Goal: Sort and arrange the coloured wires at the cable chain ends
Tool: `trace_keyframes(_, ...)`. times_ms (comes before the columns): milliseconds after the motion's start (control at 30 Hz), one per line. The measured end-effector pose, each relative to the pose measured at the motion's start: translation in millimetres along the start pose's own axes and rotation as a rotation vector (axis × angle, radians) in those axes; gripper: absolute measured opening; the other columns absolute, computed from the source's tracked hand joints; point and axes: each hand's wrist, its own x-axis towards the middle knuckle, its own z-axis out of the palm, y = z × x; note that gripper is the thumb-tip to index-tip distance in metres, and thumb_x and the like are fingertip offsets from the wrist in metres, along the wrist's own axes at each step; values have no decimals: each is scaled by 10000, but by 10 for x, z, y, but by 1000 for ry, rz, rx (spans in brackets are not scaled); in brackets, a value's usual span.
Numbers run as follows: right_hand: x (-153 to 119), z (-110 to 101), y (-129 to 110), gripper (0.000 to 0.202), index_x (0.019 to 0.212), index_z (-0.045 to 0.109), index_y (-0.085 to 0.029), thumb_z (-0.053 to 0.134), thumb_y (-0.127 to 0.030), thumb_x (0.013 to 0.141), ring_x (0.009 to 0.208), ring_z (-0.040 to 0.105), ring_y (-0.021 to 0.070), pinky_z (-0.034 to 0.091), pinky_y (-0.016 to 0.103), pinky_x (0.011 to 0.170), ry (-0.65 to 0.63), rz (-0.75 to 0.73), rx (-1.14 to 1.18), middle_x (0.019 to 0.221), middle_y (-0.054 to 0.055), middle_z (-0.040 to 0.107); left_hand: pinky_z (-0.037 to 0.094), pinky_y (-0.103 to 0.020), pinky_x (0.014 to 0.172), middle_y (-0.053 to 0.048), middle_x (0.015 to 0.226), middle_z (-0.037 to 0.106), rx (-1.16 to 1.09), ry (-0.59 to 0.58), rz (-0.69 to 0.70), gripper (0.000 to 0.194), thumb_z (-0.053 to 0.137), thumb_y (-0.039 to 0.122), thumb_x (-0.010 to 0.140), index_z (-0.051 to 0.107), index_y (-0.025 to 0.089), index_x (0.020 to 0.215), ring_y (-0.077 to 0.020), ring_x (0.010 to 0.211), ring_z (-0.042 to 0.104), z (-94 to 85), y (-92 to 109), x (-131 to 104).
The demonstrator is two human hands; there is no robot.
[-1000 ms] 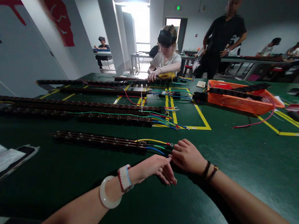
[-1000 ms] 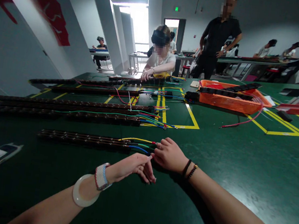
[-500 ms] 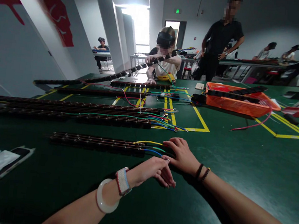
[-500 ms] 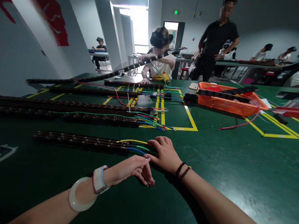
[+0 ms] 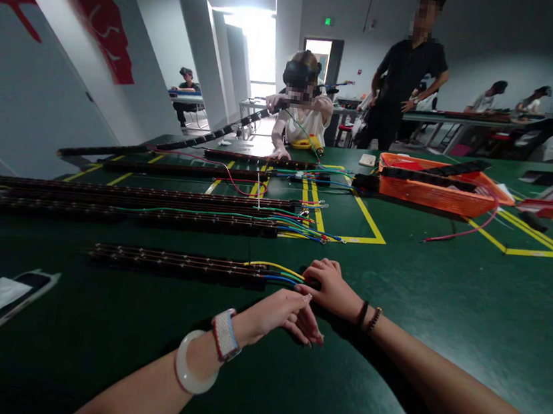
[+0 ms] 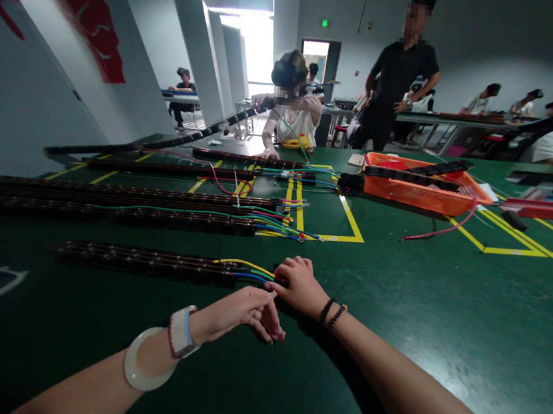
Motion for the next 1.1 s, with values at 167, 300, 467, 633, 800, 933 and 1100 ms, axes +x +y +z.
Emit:
trace_keyframes(167,-18,-18,-39,190,732,595,-186,580,-343,837,789,471,158,266,341,810,66,-52,-46,750,13,603,481,-399,844,-217,932,675,-123,98,7,393,413,391,893,611,54,854,-240,836,666,15,24,6)
trace_keyframes(300,-45,-28,-75,127,731,615,-199,585,-273,829,779,465,161,247,356,835,177,-128,-196,749,15,619,433,-430,924,-208,969,660,-259,113,-5,377,409,405,909,568,66,959,-244,888,655,20,47,5)
trace_keyframes(467,-66,-51,-92,196,748,617,-196,498,-251,894,759,460,161,259,370,852,245,-309,-444,743,22,618,412,-419,964,-151,1026,645,-519,185,85,272,385,317,937,524,106,1037,-200,928,640,-15,-8,63)
trace_keyframes(633,-96,-68,-78,148,912,630,-179,483,-177,895,765,470,168,302,373,866,256,-463,-589,765,23,620,427,-389,950,-138,952,655,-603,256,185,206,433,262,923,558,100,904,-186,885,640,-33,-58,115)
trace_keyframes(800,-104,-87,-52,219,1047,611,-145,441,-145,908,789,497,174,338,371,879,240,-587,-643,840,47,636,440,-355,929,-117,911,657,-661,284,247,199,446,231,918,581,101,854,-173,895,626,-31,-66,126)
trace_keyframes(933,-113,-116,-48,258,1128,579,-144,439,-174,914,813,511,170,353,357,880,195,-617,-623,888,53,641,455,-335,895,-106,880,659,-682,267,251,264,432,266,925,605,91,829,-159,855,622,-51,-64,123)
trace_keyframes(1100,-176,-191,-57,330,1125,574,-168,495,-385,889,817,513,165,351,350,876,311,-600,-493,912,50,650,491,-291,767,-95,856,676,-648,305,207,255,450,249,917,629,92,825,-157,787,637,-69,-49,106)
